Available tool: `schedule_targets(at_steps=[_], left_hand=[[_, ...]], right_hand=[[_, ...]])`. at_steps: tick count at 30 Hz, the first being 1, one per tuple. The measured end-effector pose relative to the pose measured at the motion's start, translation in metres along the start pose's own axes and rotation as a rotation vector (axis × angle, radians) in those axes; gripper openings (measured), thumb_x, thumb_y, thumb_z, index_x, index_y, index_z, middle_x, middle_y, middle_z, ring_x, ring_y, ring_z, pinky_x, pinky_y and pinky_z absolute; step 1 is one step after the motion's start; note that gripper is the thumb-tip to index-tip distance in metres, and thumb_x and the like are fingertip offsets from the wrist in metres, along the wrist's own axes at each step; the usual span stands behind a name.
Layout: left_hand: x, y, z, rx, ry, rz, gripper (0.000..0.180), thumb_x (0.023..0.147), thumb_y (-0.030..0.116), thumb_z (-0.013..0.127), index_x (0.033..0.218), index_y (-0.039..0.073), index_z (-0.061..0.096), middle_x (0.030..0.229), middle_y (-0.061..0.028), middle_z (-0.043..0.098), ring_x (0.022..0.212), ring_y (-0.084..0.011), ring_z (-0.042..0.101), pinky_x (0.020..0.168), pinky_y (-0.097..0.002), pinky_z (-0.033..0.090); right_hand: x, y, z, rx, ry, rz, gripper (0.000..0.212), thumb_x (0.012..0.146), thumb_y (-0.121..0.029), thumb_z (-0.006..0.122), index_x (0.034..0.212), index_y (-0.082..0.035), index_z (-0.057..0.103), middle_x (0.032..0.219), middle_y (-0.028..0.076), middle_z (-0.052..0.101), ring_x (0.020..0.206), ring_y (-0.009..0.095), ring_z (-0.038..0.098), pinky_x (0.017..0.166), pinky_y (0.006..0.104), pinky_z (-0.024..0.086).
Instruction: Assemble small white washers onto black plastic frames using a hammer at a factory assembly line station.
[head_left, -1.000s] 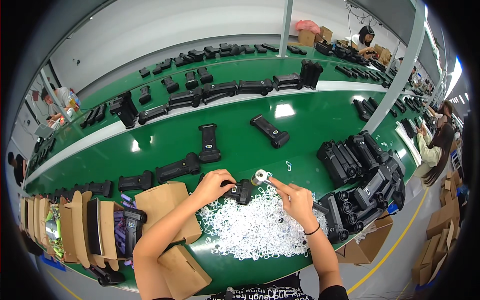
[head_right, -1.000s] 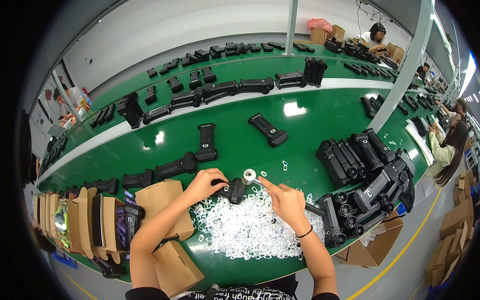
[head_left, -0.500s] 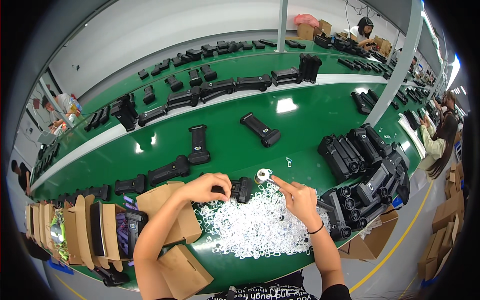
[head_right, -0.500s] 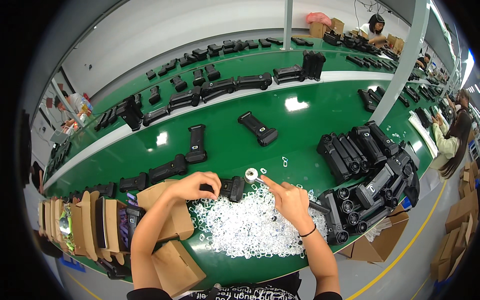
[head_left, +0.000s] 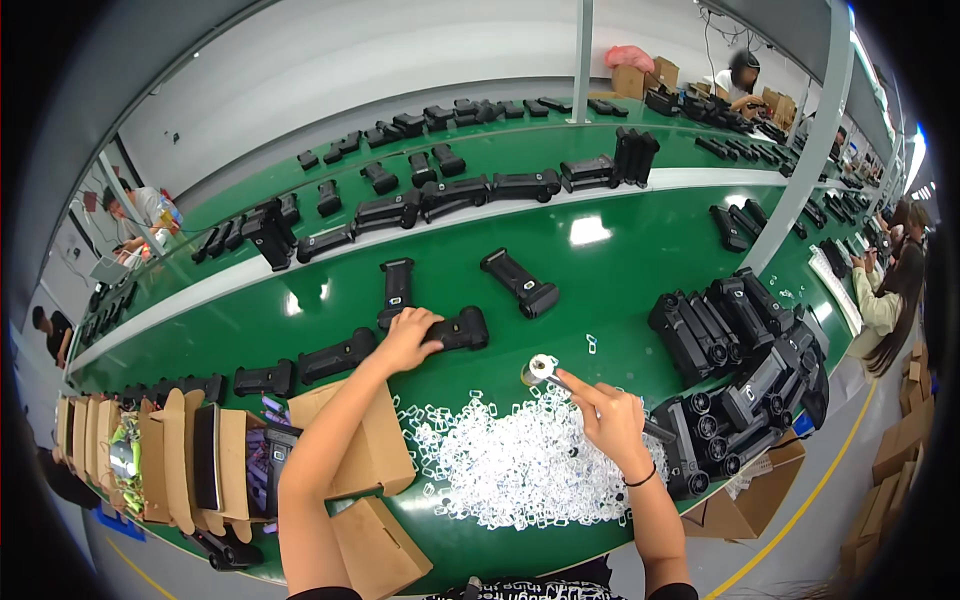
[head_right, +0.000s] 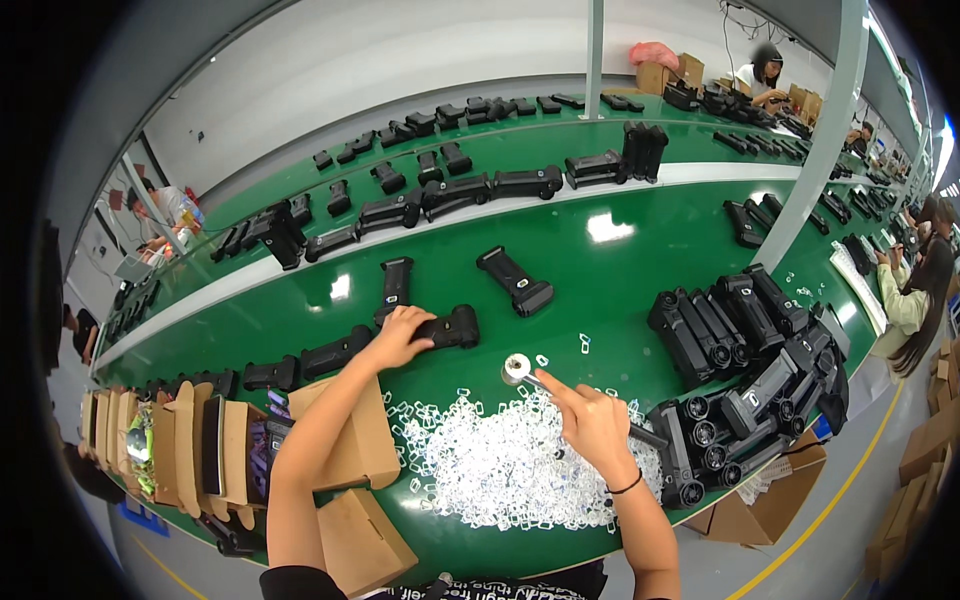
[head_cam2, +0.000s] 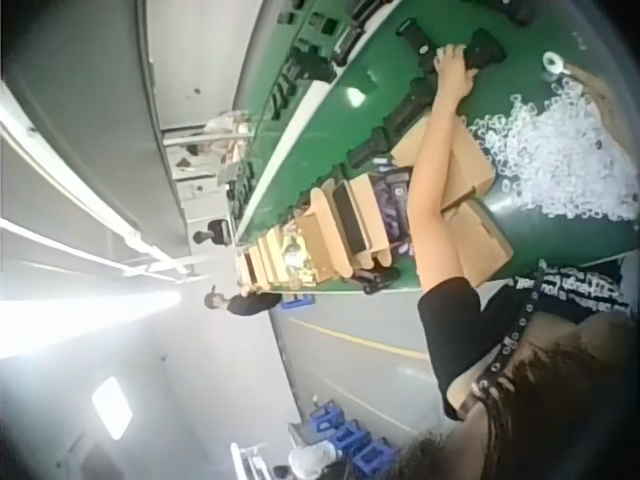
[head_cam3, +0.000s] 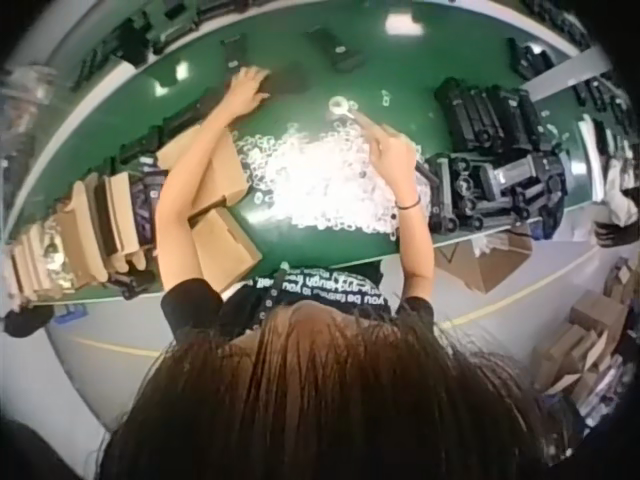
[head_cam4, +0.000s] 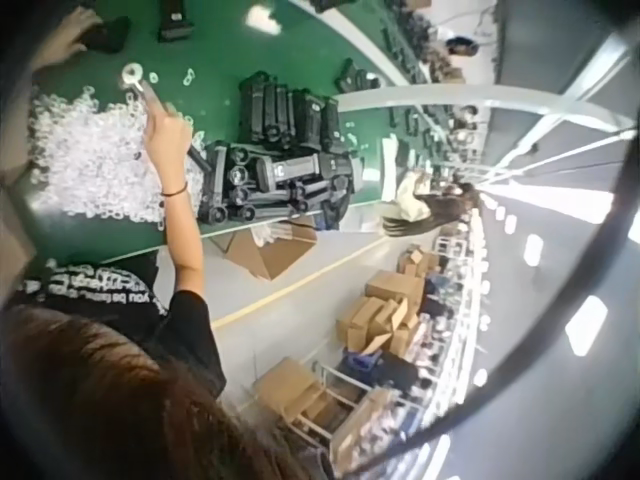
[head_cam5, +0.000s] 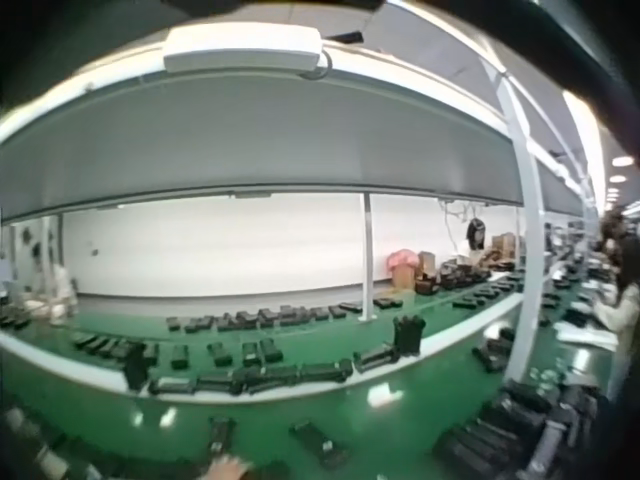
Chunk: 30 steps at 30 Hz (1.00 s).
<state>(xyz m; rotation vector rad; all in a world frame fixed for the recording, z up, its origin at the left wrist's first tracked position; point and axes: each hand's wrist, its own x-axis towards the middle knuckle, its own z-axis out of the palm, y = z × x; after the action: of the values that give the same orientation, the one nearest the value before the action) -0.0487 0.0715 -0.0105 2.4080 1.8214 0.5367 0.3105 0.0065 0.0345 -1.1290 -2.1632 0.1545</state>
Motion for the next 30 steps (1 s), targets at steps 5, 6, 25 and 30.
schedule_targets(at_steps=[5,6,25,30], left_hand=[[0.02,-0.06,-0.041,0.526,-0.09,0.176,0.043,0.081,0.008,0.059,0.122,0.019,0.055,0.132,-0.0044,0.048,0.126,-0.0238,0.042,0.101,-0.0448,0.037],[0.02,-0.083,-0.039,0.718,-0.138,0.257,0.041,0.084,0.011,0.055,0.124,0.022,0.053,0.137,-0.0033,0.046,0.131,-0.0223,0.038,0.104,-0.0452,0.035],[-0.044,0.09,0.004,-0.034,-0.125,0.174,0.071,0.072,0.023,0.078,0.128,-0.003,0.043,0.111,-0.0187,0.047,0.107,-0.0344,0.045,0.094,-0.0407,0.041],[-0.04,0.091,0.005,-0.501,0.021,0.027,0.052,0.065,0.009,0.083,0.112,0.01,0.06,0.108,-0.0087,0.051,0.106,-0.0283,0.048,0.094,-0.0372,0.04]], right_hand=[[-0.002,0.003,-0.003,-0.043,-0.013,0.028,0.047,0.078,-0.012,0.066,0.121,-0.031,0.063,0.058,0.007,0.056,0.046,0.027,0.054,0.042,0.0369,0.041],[-0.001,0.001,0.0,-0.032,-0.025,0.021,0.047,0.078,-0.012,0.066,0.121,-0.031,0.063,0.059,0.007,0.056,0.046,0.027,0.055,0.042,0.0369,0.041],[0.009,-0.012,-0.015,0.32,0.14,-0.046,0.049,0.075,-0.001,0.068,0.118,-0.024,0.067,0.056,0.005,0.047,0.045,0.019,0.043,0.044,0.0295,0.036],[0.012,-0.01,0.002,0.328,0.053,-0.139,0.049,0.076,-0.003,0.068,0.121,-0.023,0.065,0.054,0.006,0.046,0.045,0.02,0.044,0.043,0.0328,0.037]])
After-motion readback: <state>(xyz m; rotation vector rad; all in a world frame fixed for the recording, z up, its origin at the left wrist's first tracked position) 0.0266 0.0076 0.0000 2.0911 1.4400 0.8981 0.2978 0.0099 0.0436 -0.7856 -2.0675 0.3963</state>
